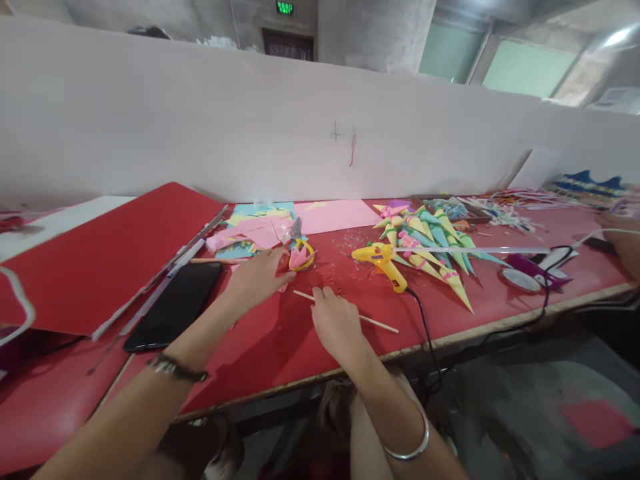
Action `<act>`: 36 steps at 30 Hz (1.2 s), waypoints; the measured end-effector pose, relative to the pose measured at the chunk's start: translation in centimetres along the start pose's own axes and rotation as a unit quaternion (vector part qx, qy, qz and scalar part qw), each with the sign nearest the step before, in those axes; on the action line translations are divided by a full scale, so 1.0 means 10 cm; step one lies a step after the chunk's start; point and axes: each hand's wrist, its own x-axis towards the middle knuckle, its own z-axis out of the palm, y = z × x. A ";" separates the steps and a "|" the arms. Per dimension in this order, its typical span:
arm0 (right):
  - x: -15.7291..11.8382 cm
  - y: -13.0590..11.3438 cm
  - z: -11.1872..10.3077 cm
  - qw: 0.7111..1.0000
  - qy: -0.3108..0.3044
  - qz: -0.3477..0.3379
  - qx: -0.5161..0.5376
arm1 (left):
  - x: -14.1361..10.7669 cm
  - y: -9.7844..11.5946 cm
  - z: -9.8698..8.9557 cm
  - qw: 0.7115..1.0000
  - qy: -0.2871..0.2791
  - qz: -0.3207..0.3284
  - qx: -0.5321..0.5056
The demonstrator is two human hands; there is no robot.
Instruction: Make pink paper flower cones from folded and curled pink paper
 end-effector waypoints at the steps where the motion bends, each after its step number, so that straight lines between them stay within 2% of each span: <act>1: 0.00 0.00 0.00 1.000 0.001 0.000 0.002 | 0.09 0.00 0.02 1.000 0.001 -0.002 0.005; 6: 0.00 -0.01 0.01 1.000 0.011 -0.002 0.006 | 0.34 -0.02 0.10 1.000 0.008 0.000 0.013; 11: 0.01 -0.02 0.02 1.000 0.019 -0.003 0.009 | 0.36 0.01 0.14 0.999 0.052 0.004 -0.003; 16: 0.00 -0.01 0.00 1.000 0.013 -0.009 0.020 | 0.34 -0.04 0.13 0.994 0.082 0.011 -0.071; 20: 0.01 0.03 -0.01 0.998 0.024 -0.015 0.053 | 0.16 -0.07 0.02 0.983 0.113 0.031 -0.141; 23: 0.02 0.07 -0.04 0.992 0.079 -0.027 0.092 | -0.08 -0.04 -0.04 0.971 0.139 0.041 -0.190; 26: 0.03 0.11 -0.06 0.975 0.144 -0.079 0.149 | -0.28 0.00 -0.03 0.946 0.162 0.017 -0.282; 29: 0.04 0.12 -0.06 0.959 0.169 -0.124 0.192 | -0.39 0.04 0.00 0.920 0.115 -0.011 -0.374; 31: 0.04 0.12 -0.05 0.958 0.166 -0.118 0.203 | -0.44 0.06 0.01 0.904 0.080 -0.013 -0.419; 36: 0.02 0.13 -0.08 0.961 0.166 -0.097 0.198 | -0.52 0.12 0.02 0.872 0.067 -0.013 -0.485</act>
